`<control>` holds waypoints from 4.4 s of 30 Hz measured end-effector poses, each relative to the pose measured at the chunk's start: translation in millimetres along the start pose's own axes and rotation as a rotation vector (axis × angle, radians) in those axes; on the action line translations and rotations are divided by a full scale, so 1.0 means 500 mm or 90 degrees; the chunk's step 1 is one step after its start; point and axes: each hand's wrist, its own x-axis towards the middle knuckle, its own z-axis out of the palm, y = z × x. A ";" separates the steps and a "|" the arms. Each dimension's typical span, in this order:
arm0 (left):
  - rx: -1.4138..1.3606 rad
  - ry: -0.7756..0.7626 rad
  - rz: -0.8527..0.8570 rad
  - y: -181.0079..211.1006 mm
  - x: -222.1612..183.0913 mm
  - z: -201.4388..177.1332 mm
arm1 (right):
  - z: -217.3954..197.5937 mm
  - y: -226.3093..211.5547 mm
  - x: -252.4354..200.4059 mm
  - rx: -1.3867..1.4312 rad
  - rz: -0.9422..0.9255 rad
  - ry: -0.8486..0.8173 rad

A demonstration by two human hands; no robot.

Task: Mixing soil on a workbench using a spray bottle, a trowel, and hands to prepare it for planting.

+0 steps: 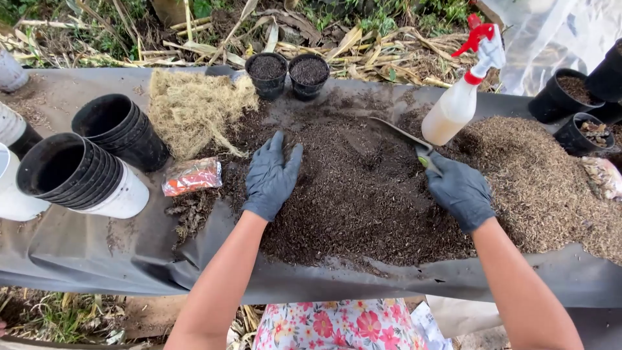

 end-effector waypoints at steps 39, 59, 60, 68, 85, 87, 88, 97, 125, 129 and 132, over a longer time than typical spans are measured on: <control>-0.409 -0.302 0.022 0.011 0.056 -0.066 | 0.130 0.033 -0.366 -0.371 -0.476 0.429; -0.383 -0.125 0.341 -0.036 0.057 0.007 | 0.057 0.025 -0.293 -0.161 -0.394 0.329; -0.459 -0.140 0.295 -0.023 0.050 0.006 | 0.081 0.059 -0.311 -0.158 -0.399 0.310; -0.346 -0.168 0.292 -0.030 0.054 0.004 | 0.115 0.050 -0.275 -0.283 -0.298 0.242; -0.028 -0.040 -0.071 -0.077 0.062 -0.036 | -0.007 0.088 -0.243 -0.345 0.080 0.420; 0.015 -0.160 -0.101 -0.048 0.041 -0.055 | 0.009 0.126 -0.257 -0.405 0.116 0.386; 0.013 -0.164 -0.103 -0.043 0.029 -0.056 | 0.018 0.125 -0.255 -0.408 0.116 0.382; 0.559 0.068 0.418 -0.133 -0.007 0.069 | -0.037 -0.045 -0.219 -0.110 0.163 0.081; -0.147 -0.361 -0.017 0.030 0.249 0.097 | -0.046 -0.158 0.114 -0.061 -0.109 0.013; -0.242 -0.361 0.067 0.169 0.145 -0.050 | -0.062 -0.106 0.090 -0.024 -0.100 0.099; -0.223 -0.435 0.210 -0.019 0.234 0.101 | -0.126 -0.115 0.050 -0.195 -0.227 0.226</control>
